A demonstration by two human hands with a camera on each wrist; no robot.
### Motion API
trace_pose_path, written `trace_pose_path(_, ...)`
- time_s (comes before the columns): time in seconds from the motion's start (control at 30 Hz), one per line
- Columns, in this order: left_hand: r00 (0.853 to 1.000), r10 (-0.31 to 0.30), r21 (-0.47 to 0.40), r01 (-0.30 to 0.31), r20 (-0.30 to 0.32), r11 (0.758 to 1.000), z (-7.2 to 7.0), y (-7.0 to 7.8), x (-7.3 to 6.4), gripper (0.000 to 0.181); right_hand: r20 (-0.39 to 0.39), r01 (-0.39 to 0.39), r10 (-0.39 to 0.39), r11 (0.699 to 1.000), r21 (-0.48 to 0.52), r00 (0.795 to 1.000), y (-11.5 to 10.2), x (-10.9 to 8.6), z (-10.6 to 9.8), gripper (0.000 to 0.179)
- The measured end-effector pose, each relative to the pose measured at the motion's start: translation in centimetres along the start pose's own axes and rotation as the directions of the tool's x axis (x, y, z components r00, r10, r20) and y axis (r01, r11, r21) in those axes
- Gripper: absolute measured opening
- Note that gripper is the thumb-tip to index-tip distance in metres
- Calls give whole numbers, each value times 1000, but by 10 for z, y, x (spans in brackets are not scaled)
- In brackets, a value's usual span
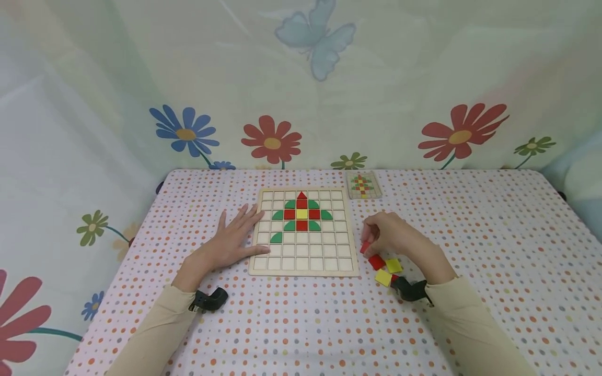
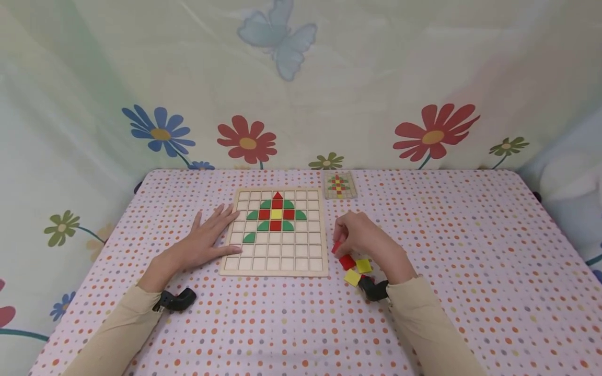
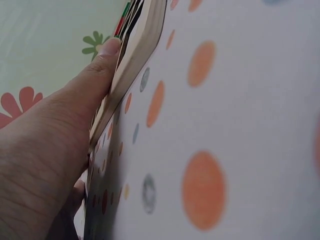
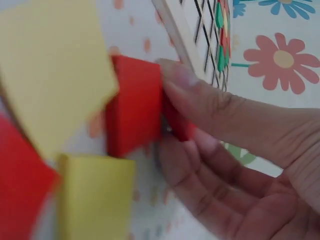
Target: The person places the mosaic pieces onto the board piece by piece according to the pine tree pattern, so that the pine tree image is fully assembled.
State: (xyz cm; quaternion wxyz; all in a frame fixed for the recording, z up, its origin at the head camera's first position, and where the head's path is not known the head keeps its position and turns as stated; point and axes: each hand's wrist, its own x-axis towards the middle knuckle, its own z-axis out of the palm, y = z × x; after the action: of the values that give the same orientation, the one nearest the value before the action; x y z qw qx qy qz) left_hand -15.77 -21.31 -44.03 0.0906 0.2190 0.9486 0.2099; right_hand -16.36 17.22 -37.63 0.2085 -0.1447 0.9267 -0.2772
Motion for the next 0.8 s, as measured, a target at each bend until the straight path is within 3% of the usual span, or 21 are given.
trace_pose_path(0.2, 1000, -7, 16, 7, 1, 1000, 3, 0, 1, 100, -71, 99, -95, 994, 42, 993, 12, -5, 7, 26)
trace_pose_path(0.43, 1000, -5, 11, 5, -8, 1000, 1, 2, 1, 99, -206, 147, -131, 987, 62, 970, 14, -10, 7, 20)
trace_pose_path(0.6, 1000, -3, 15, 4, -11, 1000, 3, 0, 0, 98, -268, 213, -179, 972, 101, 947, -5, 2, 10, 16)
trace_pose_path(0.8, 1000, -7, 13, 7, -3, 1000, 4, -1, 1, 99, -199, 313, -282, 938, 150, 939, -41, 30, 19, 11)
